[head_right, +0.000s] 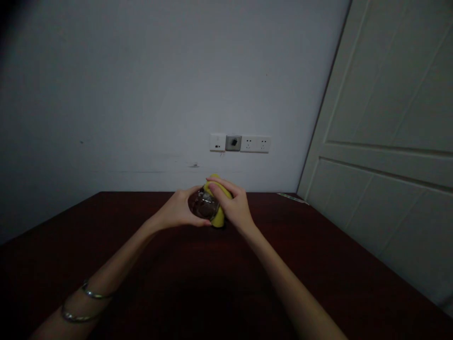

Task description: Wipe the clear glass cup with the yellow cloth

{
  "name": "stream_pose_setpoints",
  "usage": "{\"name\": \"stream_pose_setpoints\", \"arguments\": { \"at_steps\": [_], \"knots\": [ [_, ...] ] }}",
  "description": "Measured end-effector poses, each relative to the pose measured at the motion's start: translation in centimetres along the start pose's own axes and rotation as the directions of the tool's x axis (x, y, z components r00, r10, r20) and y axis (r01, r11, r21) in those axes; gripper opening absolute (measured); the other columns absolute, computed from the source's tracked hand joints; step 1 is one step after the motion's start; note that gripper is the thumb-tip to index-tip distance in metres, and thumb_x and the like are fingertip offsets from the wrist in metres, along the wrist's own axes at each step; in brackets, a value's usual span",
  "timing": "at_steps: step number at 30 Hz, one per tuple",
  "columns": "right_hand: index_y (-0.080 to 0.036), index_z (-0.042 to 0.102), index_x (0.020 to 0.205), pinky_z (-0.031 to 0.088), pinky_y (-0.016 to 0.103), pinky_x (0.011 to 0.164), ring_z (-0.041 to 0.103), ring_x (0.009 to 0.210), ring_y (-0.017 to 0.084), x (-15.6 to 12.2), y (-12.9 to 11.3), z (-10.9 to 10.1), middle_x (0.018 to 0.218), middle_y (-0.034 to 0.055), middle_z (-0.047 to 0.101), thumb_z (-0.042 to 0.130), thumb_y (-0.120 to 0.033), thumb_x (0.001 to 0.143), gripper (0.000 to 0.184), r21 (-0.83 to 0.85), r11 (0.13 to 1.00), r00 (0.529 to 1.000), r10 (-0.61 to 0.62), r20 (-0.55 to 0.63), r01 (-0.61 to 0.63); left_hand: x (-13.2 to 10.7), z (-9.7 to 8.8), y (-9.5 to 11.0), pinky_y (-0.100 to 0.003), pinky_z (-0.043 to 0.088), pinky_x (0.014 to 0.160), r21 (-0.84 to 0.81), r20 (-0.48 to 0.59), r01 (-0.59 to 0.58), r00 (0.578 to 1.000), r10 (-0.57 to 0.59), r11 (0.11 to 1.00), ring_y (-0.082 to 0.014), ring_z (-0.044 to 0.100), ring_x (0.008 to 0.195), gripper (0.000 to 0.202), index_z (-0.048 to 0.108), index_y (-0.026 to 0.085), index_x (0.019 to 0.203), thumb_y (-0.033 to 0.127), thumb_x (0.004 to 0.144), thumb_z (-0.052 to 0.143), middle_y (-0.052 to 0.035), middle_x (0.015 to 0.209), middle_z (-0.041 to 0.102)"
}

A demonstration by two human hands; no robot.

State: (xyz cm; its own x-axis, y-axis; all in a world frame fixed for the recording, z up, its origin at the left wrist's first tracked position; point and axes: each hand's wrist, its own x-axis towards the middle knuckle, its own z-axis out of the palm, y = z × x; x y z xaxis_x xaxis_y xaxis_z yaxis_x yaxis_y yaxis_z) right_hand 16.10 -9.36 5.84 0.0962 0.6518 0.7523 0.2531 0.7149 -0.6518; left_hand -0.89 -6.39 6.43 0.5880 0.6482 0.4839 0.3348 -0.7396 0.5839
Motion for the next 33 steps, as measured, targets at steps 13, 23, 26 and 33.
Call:
{"name": "stream_pose_setpoints", "arguments": {
  "at_steps": [13,23,26,33],
  "knots": [
    [-0.027,0.071,0.105,0.051,0.042,0.089,0.063,0.101,0.022,-0.5,-0.1,-0.6,0.113,0.0079,0.067,0.064,-0.032,0.082,0.024,-0.286,0.899,0.943,-0.303,0.136,0.330,0.2,0.6,0.1,-0.031,0.049,0.072,-0.027,-0.057,0.056,0.997,-0.057,0.998,-0.0208,0.065,0.083,0.064,0.061,0.015,0.110,0.041,0.055,0.080,-0.0056,0.093,0.070],
    [-0.030,0.073,0.101,0.047,0.041,0.098,0.061,0.110,0.022,-0.6,0.3,-0.7,0.118,0.0029,0.068,0.067,-0.032,0.078,0.023,-0.130,0.956,0.963,-0.252,0.093,0.263,0.1,0.4,-0.1,-0.034,0.050,0.077,-0.110,-0.018,0.040,0.999,-0.042,0.993,-0.0220,0.065,0.087,0.071,0.058,0.014,0.116,0.042,0.055,0.082,-0.0071,0.096,0.070],
    [-0.028,0.073,0.100,0.047,0.041,0.099,0.063,0.109,0.022,-0.2,0.6,-1.0,0.113,0.0033,0.070,0.066,-0.036,0.079,0.023,-0.028,0.994,0.994,-0.108,0.005,0.108,0.1,0.5,-0.1,-0.034,0.051,0.082,-0.208,0.036,0.003,0.999,0.004,0.978,-0.0221,0.065,0.093,0.077,0.054,0.015,0.121,0.037,0.053,0.084,-0.0075,0.103,0.069],
    [-0.029,0.073,0.097,0.047,0.041,0.099,0.062,0.111,0.021,-0.1,-0.1,-1.6,0.116,0.0024,0.069,0.069,-0.030,0.076,0.022,-0.035,0.984,0.983,-0.172,0.060,0.174,0.1,0.6,-0.1,-0.036,0.051,0.083,-0.225,0.049,-0.013,0.998,0.025,0.974,-0.0230,0.064,0.094,0.078,0.054,0.016,0.121,0.036,0.052,0.085,-0.0078,0.103,0.068]
  ]
}}
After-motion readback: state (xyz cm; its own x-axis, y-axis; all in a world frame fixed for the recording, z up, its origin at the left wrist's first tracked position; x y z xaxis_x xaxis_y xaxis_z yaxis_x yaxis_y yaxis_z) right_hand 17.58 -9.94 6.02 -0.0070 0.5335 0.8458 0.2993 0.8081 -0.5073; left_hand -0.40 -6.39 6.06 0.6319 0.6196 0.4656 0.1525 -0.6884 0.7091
